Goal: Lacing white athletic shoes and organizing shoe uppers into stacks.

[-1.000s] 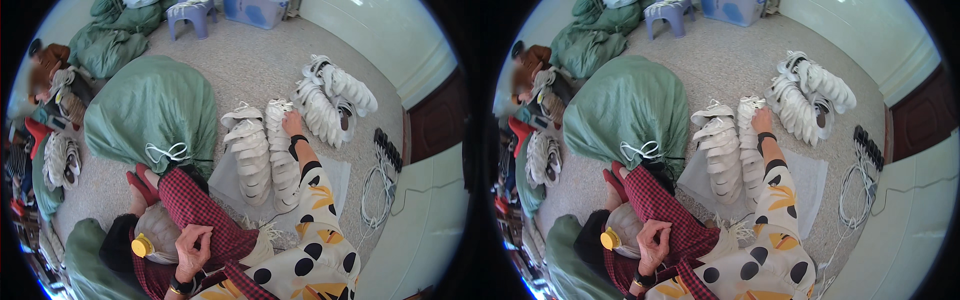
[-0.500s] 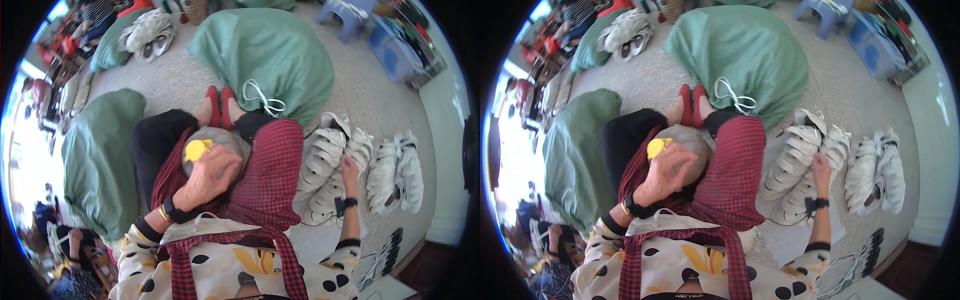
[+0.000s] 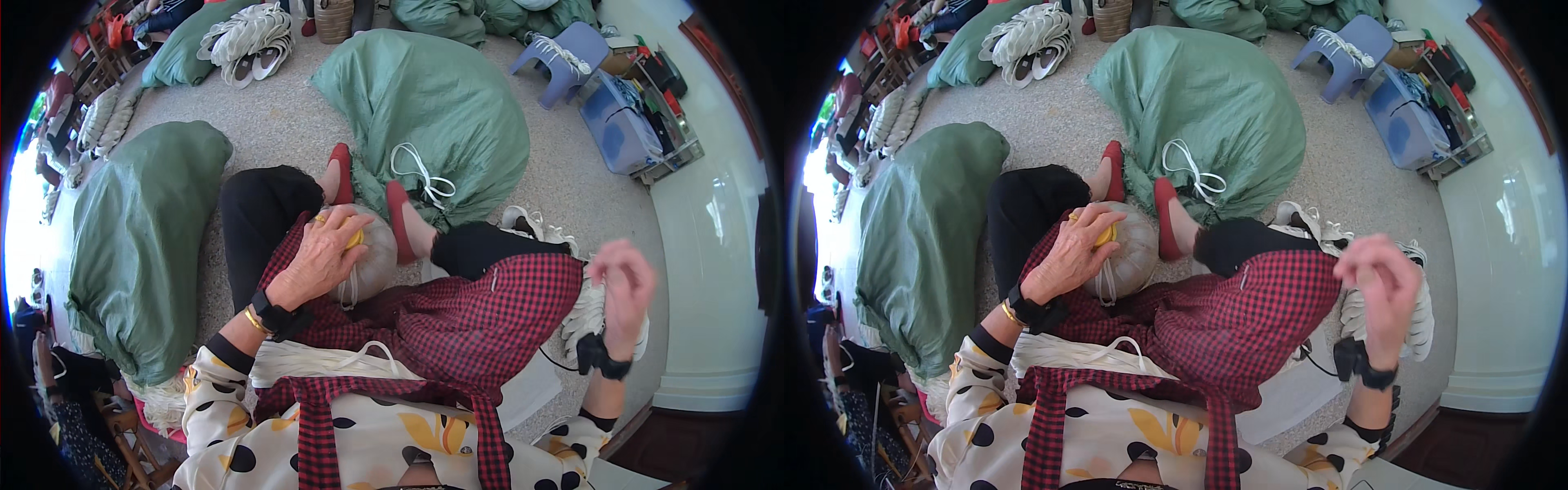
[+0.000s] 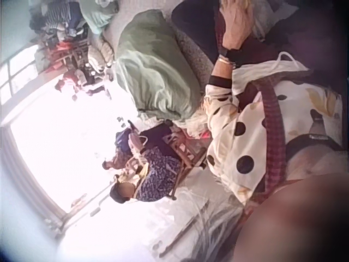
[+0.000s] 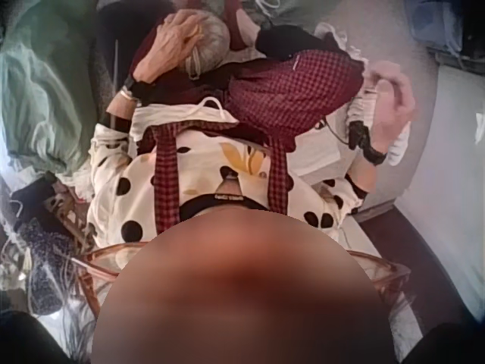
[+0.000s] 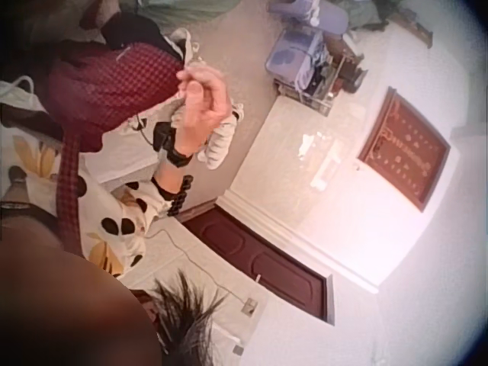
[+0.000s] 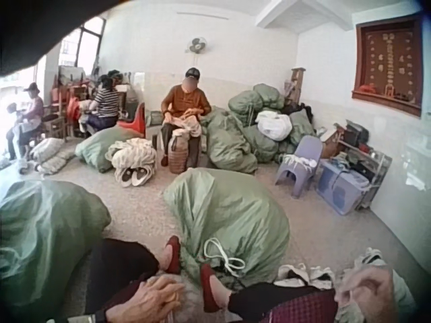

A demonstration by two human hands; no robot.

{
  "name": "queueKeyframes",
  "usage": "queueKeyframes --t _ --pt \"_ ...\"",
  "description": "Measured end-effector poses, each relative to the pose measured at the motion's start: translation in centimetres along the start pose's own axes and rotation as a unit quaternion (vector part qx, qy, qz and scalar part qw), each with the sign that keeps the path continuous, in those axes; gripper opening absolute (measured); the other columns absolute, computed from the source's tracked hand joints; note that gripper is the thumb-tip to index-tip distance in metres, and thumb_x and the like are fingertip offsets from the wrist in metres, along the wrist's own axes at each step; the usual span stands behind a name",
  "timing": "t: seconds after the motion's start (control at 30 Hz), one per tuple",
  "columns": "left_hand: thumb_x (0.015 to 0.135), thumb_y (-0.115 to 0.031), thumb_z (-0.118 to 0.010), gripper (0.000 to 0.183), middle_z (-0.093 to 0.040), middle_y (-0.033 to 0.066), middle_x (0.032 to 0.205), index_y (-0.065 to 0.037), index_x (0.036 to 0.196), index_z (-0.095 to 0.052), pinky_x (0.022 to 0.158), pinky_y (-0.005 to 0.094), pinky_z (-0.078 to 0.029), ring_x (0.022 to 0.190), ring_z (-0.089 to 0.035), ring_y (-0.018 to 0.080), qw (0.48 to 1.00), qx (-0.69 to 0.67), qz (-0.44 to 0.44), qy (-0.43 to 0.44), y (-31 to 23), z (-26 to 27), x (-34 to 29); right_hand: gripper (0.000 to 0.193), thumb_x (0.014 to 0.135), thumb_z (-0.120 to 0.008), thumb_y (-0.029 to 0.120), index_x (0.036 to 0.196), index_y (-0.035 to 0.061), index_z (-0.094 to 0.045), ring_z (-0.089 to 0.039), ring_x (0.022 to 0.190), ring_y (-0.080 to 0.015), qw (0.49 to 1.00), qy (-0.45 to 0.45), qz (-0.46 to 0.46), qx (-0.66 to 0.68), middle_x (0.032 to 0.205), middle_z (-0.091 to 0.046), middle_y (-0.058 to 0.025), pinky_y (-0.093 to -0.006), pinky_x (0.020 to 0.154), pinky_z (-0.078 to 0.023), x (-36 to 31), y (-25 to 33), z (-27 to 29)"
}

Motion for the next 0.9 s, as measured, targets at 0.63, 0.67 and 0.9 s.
queueKeyframes --t 0.63,0.67,0.9 --pt "0.080 -0.027 -0.076 0.057 -0.051 0.0118 0.113 -0.015 0.131 -0.055 0.081 0.0478 -0.054 0.109 -0.058 0.0346 0.996 0.066 -0.036 0.050 1.7 0.0 0.1 0.033 0.099 -0.057 0.021 0.122 -0.0019 -0.061 -0.070 0.091 -0.0273 0.965 0.256 -0.063 0.002 0.103 -0.071 -0.0161 -0.0340 0.081 -0.054 4.5 -13.4 -23.8" --pt "0.079 -0.031 -0.077 0.057 -0.054 0.0129 0.107 -0.014 0.129 -0.056 0.073 0.0432 -0.055 0.096 -0.064 0.0338 0.994 0.097 -0.038 0.038 1.1 0.6 0.4 0.035 0.100 -0.054 0.020 0.130 0.0021 -0.059 -0.067 0.094 -0.0170 0.935 0.281 -0.197 -0.093 0.107 -0.070 -0.0076 -0.0310 0.074 -0.055 3.9 -21.2 -24.3" --pt "0.084 -0.049 -0.071 0.053 -0.062 0.0154 0.091 -0.012 0.119 -0.057 0.056 0.0431 -0.054 0.065 -0.067 0.0339 0.995 0.085 0.031 0.031 1.9 0.0 0.1 0.042 0.086 -0.073 0.024 0.123 0.0056 -0.065 -0.066 0.109 -0.0364 0.843 0.477 -0.183 -0.169 0.113 -0.070 -0.0208 -0.0426 0.093 -0.052 -6.2 -34.7 -30.8"
Point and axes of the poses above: each hand's wrist, its own x-axis towards the middle knuckle, its own z-axis out of the back of the hand, y = z × x, the point moved 5 cm from there along x, towards the middle knuckle
